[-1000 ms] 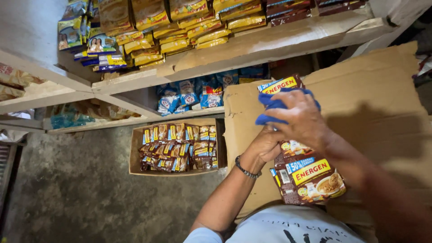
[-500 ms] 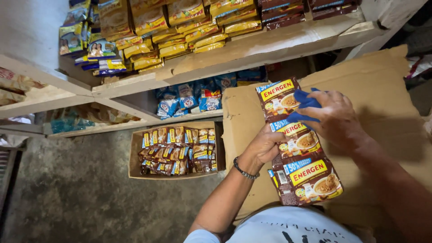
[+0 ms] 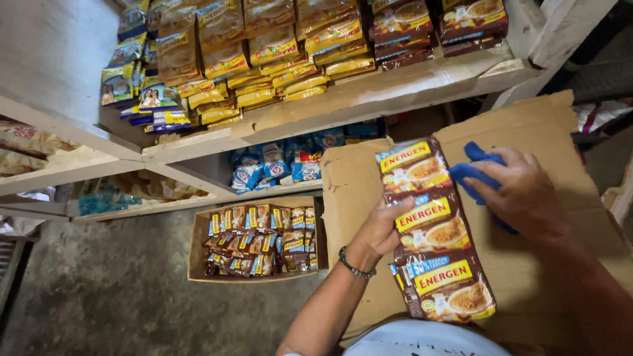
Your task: Wiping dust off of strips of food sachets using a blue cloth.
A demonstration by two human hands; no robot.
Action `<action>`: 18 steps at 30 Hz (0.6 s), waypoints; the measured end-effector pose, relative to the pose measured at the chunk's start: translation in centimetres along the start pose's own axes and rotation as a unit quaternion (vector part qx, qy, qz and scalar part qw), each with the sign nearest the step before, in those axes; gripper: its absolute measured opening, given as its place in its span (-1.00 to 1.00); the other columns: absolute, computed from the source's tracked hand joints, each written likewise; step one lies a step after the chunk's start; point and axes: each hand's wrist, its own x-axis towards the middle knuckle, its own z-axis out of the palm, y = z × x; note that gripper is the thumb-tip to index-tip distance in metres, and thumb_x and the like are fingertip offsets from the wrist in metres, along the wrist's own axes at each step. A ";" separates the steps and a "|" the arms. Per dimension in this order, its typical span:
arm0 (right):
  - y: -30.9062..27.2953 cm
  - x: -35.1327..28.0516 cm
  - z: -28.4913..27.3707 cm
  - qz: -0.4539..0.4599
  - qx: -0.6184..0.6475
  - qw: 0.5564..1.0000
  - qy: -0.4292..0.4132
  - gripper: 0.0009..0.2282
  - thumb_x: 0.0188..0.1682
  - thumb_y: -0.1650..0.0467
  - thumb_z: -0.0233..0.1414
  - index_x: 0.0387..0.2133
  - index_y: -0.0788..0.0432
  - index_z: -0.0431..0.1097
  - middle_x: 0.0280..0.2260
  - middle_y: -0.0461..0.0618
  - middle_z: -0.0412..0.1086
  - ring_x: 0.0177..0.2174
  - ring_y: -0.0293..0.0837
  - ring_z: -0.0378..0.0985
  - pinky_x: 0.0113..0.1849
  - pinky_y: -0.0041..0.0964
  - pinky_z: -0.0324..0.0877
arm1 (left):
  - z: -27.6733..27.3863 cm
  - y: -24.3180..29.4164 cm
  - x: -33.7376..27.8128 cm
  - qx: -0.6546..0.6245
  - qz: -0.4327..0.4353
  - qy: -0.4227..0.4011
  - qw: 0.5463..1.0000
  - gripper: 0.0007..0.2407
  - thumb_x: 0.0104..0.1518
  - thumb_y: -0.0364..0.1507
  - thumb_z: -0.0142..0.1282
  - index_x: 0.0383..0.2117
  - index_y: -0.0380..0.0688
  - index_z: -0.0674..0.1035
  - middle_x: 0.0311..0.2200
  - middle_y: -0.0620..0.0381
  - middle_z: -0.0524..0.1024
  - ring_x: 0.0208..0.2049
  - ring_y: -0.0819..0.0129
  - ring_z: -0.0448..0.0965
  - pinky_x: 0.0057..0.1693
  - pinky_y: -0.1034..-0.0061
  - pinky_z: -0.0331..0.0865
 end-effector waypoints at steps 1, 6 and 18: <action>-0.2 0.1 -0.4 0.039 0.043 0.998 0.001 -0.74 -0.03 0.29 0.19 -0.09 0.08 0.59 -0.03 0.11 0.44 -0.22 0.10 0.46 -0.18 -0.09 0.40 | 0.5 0.0 -0.1 0.002 -0.006 -0.021 1.000 -0.58 0.21 -0.64 0.14 0.20 -0.33 0.32 0.00 -0.20 0.53 -0.12 0.13 0.66 0.02 0.38 0.61; -1.2 0.7 -4.1 0.144 0.227 0.963 0.012 -0.70 -0.01 0.43 0.21 -0.04 0.37 0.51 -0.01 0.19 0.42 -0.27 0.06 0.50 -0.26 -0.19 0.41 | 0.3 -0.8 -0.3 0.053 -0.021 -0.005 0.998 -0.62 0.18 -0.70 0.10 0.15 -0.39 0.37 -0.02 -0.20 0.55 -0.13 0.13 0.66 0.00 0.40 0.61; -6.2 3.6 -5.4 0.013 0.277 0.957 0.088 -0.74 0.03 0.51 0.13 -0.02 0.39 0.47 0.02 0.25 0.39 -0.12 0.09 0.46 -0.07 -0.16 0.36 | 2.3 -0.8 -0.7 -0.135 -0.070 -0.146 0.978 -0.50 0.44 -0.38 -0.05 0.43 -0.31 0.12 0.27 -0.33 0.31 0.22 -0.15 0.41 0.35 0.02 0.31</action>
